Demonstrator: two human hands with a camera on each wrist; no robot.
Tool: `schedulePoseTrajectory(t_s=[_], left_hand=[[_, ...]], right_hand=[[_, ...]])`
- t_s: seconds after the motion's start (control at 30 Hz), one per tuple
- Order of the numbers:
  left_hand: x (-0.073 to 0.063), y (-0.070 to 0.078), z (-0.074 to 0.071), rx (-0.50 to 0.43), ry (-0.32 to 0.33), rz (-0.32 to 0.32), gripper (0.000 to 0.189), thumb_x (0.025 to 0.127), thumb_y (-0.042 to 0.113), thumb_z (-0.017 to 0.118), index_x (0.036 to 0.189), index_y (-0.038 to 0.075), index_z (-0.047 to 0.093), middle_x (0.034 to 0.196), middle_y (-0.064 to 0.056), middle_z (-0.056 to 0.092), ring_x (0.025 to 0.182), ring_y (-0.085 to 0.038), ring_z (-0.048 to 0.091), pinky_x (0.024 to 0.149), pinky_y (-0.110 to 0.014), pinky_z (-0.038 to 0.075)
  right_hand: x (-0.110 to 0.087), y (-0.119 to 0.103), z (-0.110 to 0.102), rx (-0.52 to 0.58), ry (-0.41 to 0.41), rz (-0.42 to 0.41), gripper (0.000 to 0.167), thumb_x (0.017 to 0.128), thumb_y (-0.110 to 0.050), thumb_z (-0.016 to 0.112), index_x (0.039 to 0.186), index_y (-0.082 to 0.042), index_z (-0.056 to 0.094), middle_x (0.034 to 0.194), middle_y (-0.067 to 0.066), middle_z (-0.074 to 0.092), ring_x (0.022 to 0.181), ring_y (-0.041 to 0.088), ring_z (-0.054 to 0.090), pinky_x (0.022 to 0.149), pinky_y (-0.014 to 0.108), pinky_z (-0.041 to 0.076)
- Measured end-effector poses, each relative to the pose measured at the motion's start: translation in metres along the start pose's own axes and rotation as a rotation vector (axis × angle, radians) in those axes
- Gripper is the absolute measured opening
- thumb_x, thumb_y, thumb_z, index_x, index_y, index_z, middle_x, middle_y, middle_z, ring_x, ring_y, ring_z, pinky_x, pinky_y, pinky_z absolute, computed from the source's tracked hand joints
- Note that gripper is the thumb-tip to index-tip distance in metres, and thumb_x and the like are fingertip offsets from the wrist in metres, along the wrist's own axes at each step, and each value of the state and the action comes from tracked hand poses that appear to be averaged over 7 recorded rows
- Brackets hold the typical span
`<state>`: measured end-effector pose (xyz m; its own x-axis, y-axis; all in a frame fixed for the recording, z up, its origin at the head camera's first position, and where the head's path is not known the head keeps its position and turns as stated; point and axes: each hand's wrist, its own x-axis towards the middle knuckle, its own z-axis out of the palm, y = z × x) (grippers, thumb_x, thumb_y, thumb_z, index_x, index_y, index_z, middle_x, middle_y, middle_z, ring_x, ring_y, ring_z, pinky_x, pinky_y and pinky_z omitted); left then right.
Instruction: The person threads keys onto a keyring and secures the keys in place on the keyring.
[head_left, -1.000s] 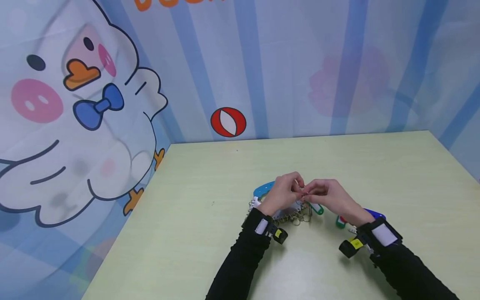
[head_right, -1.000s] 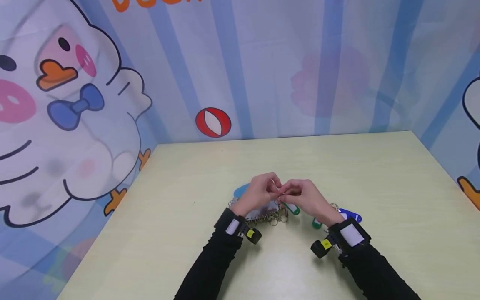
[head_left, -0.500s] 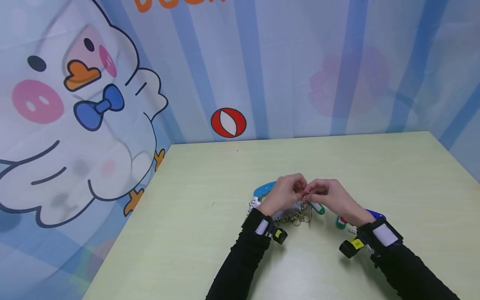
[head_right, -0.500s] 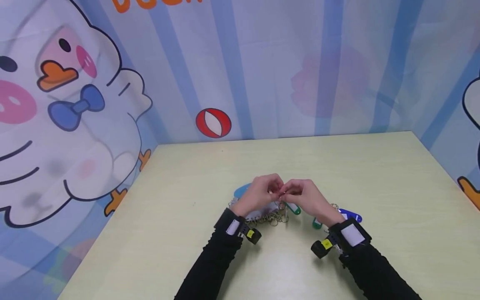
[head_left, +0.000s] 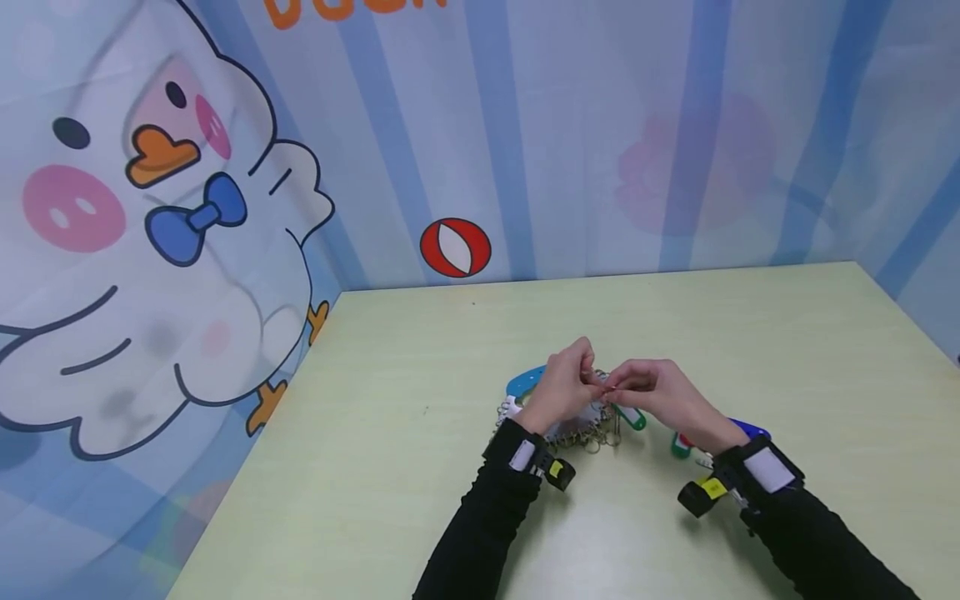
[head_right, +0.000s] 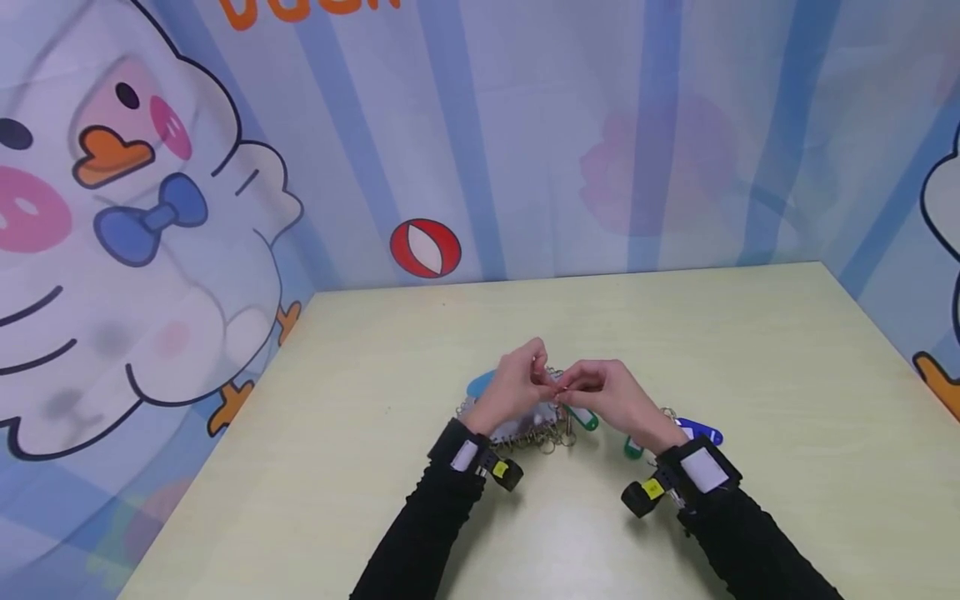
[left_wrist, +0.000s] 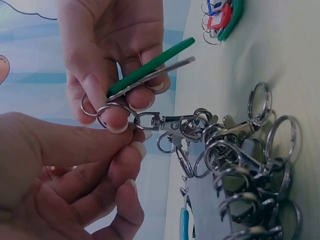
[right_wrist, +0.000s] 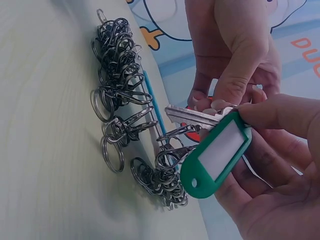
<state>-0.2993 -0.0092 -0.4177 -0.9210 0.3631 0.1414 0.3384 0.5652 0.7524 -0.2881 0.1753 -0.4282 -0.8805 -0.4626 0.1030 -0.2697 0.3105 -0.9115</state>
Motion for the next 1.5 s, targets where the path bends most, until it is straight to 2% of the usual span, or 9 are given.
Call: schedulePoseTrajectory(t_s=[0.07, 0.17, 0.23, 0.37, 0.6, 0.83, 1.07, 1.3, 1.5], left_hand=[[0.0002, -0.0008, 0.0002, 0.021, -0.01, -0.001, 0.036, 0.086, -0.004, 0.066, 0.082, 0.011, 0.034, 0.084, -0.007, 0.067, 0.085, -0.013, 0.069, 0.059, -0.017, 0.036], [-0.0001, -0.0002, 0.0001, 0.09, -0.029, 0.048, 0.031, 0.087, -0.003, 0.065, 0.083, 0.01, 0.038, 0.086, -0.005, 0.063, 0.08, -0.009, 0.06, 0.062, -0.016, 0.036], [-0.0007, 0.0009, -0.0004, 0.126, -0.037, 0.088, 0.029, 0.087, -0.004, 0.064, 0.084, 0.01, 0.039, 0.082, -0.003, 0.056, 0.075, -0.01, 0.051, 0.062, -0.015, 0.034], [-0.0016, 0.0021, -0.0022, 0.14, -0.034, 0.133, 0.029, 0.087, -0.005, 0.062, 0.082, 0.01, 0.039, 0.075, 0.001, 0.045, 0.071, -0.01, 0.046, 0.062, -0.015, 0.033], [-0.002, 0.0023, -0.0031, 0.144, -0.026, 0.125, 0.031, 0.088, -0.005, 0.062, 0.078, 0.01, 0.036, 0.071, 0.001, 0.036, 0.069, -0.009, 0.045, 0.063, -0.016, 0.034], [-0.0004, 0.002, -0.0023, 0.123, -0.032, 0.083, 0.03, 0.087, -0.004, 0.064, 0.078, 0.009, 0.039, 0.073, 0.0, 0.044, 0.073, -0.009, 0.05, 0.062, -0.016, 0.035], [-0.0003, 0.0026, -0.0027, 0.155, -0.093, 0.155, 0.022, 0.09, -0.006, 0.058, 0.094, 0.01, 0.043, 0.085, -0.001, 0.06, 0.075, -0.006, 0.054, 0.064, -0.013, 0.041], [-0.0022, 0.0041, -0.0048, 0.123, -0.081, 0.169, 0.021, 0.089, -0.007, 0.058, 0.095, 0.008, 0.044, 0.085, -0.004, 0.066, 0.073, -0.005, 0.058, 0.063, -0.013, 0.043], [-0.002, 0.0035, -0.0046, 0.062, -0.085, 0.125, 0.021, 0.088, -0.008, 0.061, 0.092, 0.007, 0.046, 0.086, -0.007, 0.068, 0.072, -0.005, 0.06, 0.061, -0.013, 0.044]], right_hand=[[0.0004, 0.0007, 0.0005, 0.005, 0.0, 0.006, 0.021, 0.093, -0.017, 0.063, 0.11, -0.004, 0.066, 0.101, 0.014, 0.072, 0.09, 0.009, 0.068, 0.083, 0.025, 0.05], [0.0, 0.0003, 0.0008, 0.02, 0.007, 0.032, 0.023, 0.094, -0.017, 0.063, 0.112, -0.004, 0.065, 0.104, 0.015, 0.072, 0.091, 0.009, 0.068, 0.084, 0.027, 0.05], [-0.0006, -0.0011, 0.0006, 0.025, 0.013, 0.045, 0.024, 0.094, -0.018, 0.062, 0.113, -0.003, 0.065, 0.106, 0.015, 0.072, 0.092, 0.009, 0.067, 0.085, 0.027, 0.05], [-0.0015, -0.0039, -0.0007, 0.032, 0.021, 0.066, 0.028, 0.094, -0.02, 0.063, 0.114, -0.001, 0.064, 0.106, 0.015, 0.072, 0.094, 0.009, 0.066, 0.088, 0.029, 0.048], [-0.001, -0.0038, -0.0012, 0.037, 0.017, 0.062, 0.026, 0.094, -0.019, 0.062, 0.113, 0.0, 0.063, 0.105, 0.015, 0.072, 0.092, 0.008, 0.067, 0.087, 0.027, 0.048], [0.0, -0.0015, -0.002, 0.028, 0.002, 0.028, 0.023, 0.094, -0.016, 0.062, 0.111, -0.001, 0.064, 0.103, 0.016, 0.072, 0.09, 0.008, 0.067, 0.086, 0.026, 0.049], [-0.0003, -0.0027, -0.0025, 0.025, 0.011, 0.068, 0.026, 0.094, -0.016, 0.062, 0.114, 0.0, 0.062, 0.105, 0.016, 0.072, 0.092, 0.007, 0.066, 0.086, 0.024, 0.048], [0.0004, -0.0034, -0.0017, 0.02, 0.011, 0.073, 0.024, 0.094, -0.017, 0.062, 0.111, 0.0, 0.061, 0.1, 0.013, 0.073, 0.091, 0.008, 0.066, 0.086, 0.026, 0.048], [0.001, -0.001, -0.0006, 0.053, -0.007, 0.044, 0.02, 0.093, -0.016, 0.063, 0.107, -0.001, 0.062, 0.097, 0.01, 0.073, 0.09, 0.01, 0.066, 0.085, 0.026, 0.049]])
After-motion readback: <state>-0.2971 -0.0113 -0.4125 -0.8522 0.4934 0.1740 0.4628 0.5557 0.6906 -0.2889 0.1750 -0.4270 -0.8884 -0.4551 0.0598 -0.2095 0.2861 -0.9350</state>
